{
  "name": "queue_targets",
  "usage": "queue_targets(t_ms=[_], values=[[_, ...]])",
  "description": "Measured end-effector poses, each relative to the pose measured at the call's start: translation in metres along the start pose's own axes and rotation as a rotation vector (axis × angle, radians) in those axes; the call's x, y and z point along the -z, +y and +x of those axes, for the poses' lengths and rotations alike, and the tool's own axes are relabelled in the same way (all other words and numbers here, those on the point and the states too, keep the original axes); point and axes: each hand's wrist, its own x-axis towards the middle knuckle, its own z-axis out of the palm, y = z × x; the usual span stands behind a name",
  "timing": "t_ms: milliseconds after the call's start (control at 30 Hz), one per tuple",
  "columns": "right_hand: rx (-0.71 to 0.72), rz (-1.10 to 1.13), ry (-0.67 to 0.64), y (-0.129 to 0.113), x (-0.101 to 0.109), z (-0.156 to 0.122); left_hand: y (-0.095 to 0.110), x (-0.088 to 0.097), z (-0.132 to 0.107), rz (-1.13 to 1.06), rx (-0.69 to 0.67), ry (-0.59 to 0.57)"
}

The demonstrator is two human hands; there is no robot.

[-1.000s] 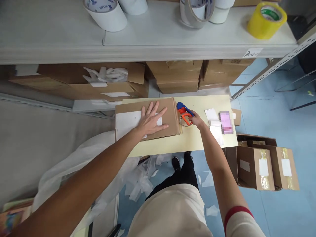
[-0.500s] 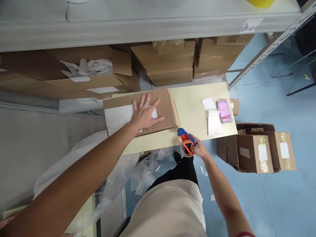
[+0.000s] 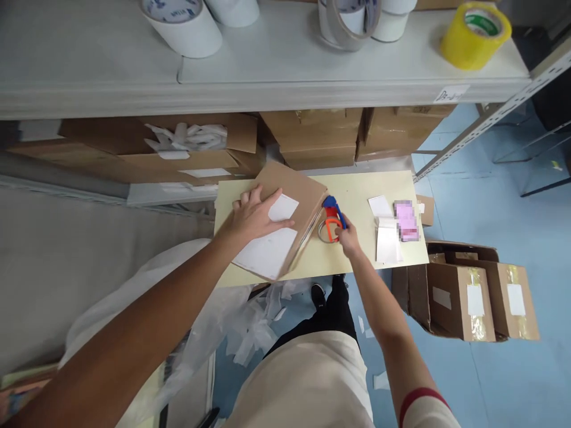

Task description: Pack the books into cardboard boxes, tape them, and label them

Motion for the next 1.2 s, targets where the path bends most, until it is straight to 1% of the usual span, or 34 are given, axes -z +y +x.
queue_targets(t_ms=[33,100,167,267,367,467,533,600,667,700,767,800,867,967,1067,1133,1200], values=[[-0.013,0.002,0.038,-0.016,0.003,0.019,-0.004,-0.001,-0.004,0.002,0.012,0.004],[-0.023,-0.009,0.011,-0.042,0.005,0.053,-0.009,-0.007,-0.014,0.006,0.032,0.019],[-0.017,-0.04,-0.056,-0.057,0.003,0.076,-0.011,-0.015,-0.021,0.004,0.041,0.035],[-0.003,-0.084,-0.118,-0.062,0.001,0.089,-0.012,-0.024,-0.025,-0.014,0.02,0.022],[0.014,-0.105,-0.126,-0.06,0.002,0.084,-0.012,-0.027,-0.024,-0.036,0.028,-0.005],[0.02,-0.141,-0.128,-0.052,0.01,0.065,-0.012,-0.027,-0.023,-0.045,0.041,-0.013],[0.001,-0.159,-0.131,-0.039,0.018,0.04,-0.011,-0.027,-0.024,-0.042,0.043,-0.016],[-0.036,-0.169,-0.136,-0.016,0.027,0.003,-0.009,-0.026,-0.024,-0.033,0.045,-0.015],[-0.086,-0.174,-0.141,0.014,0.034,-0.044,-0.008,-0.026,-0.025,-0.02,0.047,-0.018],[-0.116,-0.166,-0.144,0.03,0.036,-0.069,-0.007,-0.026,-0.025,-0.014,0.046,-0.02],[-0.118,-0.139,-0.117,0.061,0.036,-0.113,-0.007,-0.027,-0.025,-0.007,0.042,-0.02],[-0.126,-0.126,-0.088,0.073,0.034,-0.13,-0.007,-0.027,-0.025,-0.009,0.039,-0.017],[-0.127,-0.104,-0.048,0.09,0.028,-0.153,-0.008,-0.028,-0.025,-0.02,0.038,-0.01],[-0.119,-0.071,-0.012,0.099,0.014,-0.166,-0.007,-0.028,-0.024,-0.039,0.042,-0.005],[-0.123,-0.007,0.044,0.096,-0.002,-0.164,-0.004,-0.027,-0.022,-0.07,0.048,0.011],[-0.127,0.053,0.098,0.09,-0.011,-0.155,-0.003,-0.026,-0.023,-0.108,0.097,0.037],[-0.108,0.106,0.127,0.077,-0.014,-0.134,-0.005,-0.025,-0.029,-0.135,0.191,0.072]])
